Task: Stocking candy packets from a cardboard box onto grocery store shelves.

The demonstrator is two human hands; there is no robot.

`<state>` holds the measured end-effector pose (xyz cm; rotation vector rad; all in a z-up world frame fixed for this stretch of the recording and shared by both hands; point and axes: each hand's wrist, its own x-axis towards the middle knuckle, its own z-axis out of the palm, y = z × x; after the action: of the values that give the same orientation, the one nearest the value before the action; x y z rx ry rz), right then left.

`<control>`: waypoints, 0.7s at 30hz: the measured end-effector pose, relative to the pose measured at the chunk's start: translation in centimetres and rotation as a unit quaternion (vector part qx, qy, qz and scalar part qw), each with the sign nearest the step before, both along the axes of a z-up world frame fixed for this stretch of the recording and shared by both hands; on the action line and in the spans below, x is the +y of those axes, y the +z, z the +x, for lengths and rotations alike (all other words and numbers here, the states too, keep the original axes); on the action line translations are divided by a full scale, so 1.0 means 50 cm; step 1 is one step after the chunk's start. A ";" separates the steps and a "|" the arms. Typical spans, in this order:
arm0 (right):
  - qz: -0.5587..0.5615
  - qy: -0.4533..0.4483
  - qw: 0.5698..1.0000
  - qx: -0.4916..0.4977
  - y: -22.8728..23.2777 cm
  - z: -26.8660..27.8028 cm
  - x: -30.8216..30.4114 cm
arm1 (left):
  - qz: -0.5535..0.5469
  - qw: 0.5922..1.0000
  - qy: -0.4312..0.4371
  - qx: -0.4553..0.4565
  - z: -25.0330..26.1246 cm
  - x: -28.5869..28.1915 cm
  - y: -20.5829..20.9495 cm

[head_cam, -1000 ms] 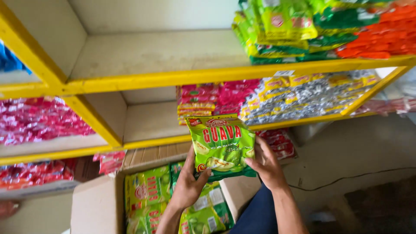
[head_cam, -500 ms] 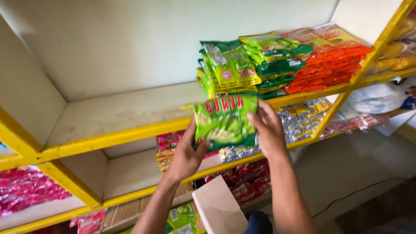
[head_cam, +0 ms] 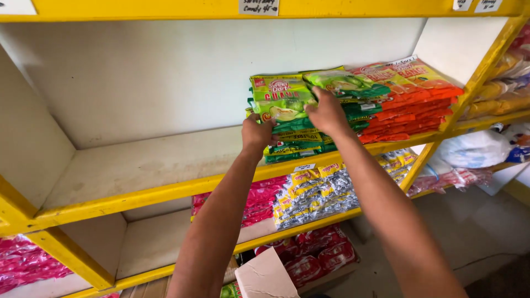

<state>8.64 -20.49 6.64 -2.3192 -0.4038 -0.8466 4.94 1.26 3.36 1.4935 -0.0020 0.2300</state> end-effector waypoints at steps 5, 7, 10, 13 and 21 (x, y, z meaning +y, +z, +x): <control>-0.166 -0.022 0.978 -0.127 -0.008 -0.160 0.063 | -0.023 0.999 0.025 0.008 0.001 -0.009 0.029; -0.200 -0.027 0.968 -0.146 -0.005 -0.201 0.080 | -0.024 0.999 0.029 0.010 0.002 -0.019 0.040; -0.235 -0.056 0.959 -0.149 -0.024 -0.184 0.073 | -0.067 0.997 0.040 0.021 0.018 -0.044 0.046; -0.235 -0.094 0.960 -0.119 -0.039 -0.127 0.061 | -0.095 0.994 0.043 0.022 0.049 -0.064 0.037; -0.203 -0.095 0.970 -0.089 -0.040 -0.098 0.058 | -0.081 0.996 0.007 0.024 0.037 -0.057 0.034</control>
<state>3.76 -17.61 4.63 -2.6996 -0.4727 -1.1623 6.82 -1.60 5.07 1.3365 0.0641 0.2019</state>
